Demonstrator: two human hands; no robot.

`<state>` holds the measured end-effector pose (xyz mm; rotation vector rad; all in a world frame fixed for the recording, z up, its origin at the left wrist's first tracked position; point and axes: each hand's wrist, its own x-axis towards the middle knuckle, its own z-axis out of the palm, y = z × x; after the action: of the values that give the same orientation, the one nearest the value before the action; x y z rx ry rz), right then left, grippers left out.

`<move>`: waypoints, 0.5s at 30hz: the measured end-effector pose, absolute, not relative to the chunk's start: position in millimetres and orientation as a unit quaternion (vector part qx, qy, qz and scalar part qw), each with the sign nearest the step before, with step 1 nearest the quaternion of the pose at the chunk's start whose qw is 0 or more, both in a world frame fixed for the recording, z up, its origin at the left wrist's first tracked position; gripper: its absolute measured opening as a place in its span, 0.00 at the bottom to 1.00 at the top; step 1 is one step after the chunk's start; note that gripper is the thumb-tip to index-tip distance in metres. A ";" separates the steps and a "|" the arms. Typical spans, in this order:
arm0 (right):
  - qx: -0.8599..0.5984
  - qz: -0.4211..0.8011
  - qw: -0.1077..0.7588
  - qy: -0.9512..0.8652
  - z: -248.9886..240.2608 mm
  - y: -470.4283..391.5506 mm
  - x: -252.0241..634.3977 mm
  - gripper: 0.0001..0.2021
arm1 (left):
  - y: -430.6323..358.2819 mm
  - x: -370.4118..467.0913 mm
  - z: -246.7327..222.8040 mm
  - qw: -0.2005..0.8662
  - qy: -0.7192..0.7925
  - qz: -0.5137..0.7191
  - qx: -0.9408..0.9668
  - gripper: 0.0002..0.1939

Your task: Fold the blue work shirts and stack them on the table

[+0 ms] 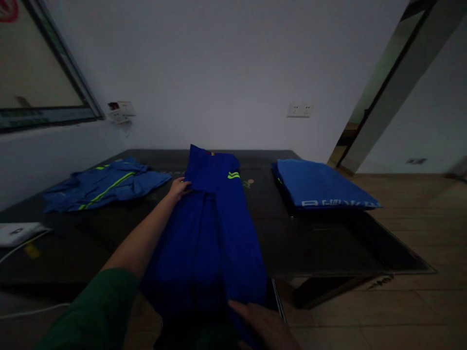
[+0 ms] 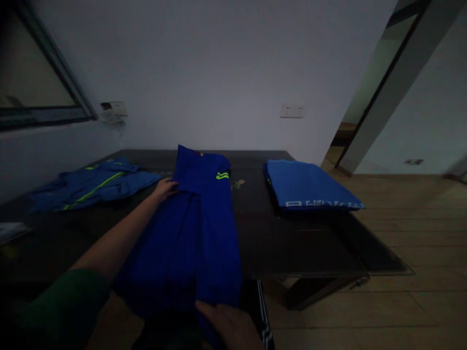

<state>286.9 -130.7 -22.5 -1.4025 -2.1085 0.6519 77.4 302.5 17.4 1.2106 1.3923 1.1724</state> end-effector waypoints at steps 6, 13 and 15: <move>-0.472 0.254 0.278 -0.797 20.3 -123.6 285.5 0.23 | 305.5 78.3 29.1 0.470 0.531 0.498 0.498 0.15; -0.417 0.253 0.328 -0.809 33.3 -118.7 258.4 0.13 | 314.5 61.5 45.4 0.390 0.555 0.521 0.518 0.21; -0.407 0.298 0.257 -0.824 25.3 -109.1 244.6 0.13 | 310.6 47.5 37.6 0.363 0.587 0.488 0.535 0.22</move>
<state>244.6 -109.1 25.3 -1.1039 -2.2372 0.8091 47.5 310.6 37.6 1.3767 1.5100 1.2557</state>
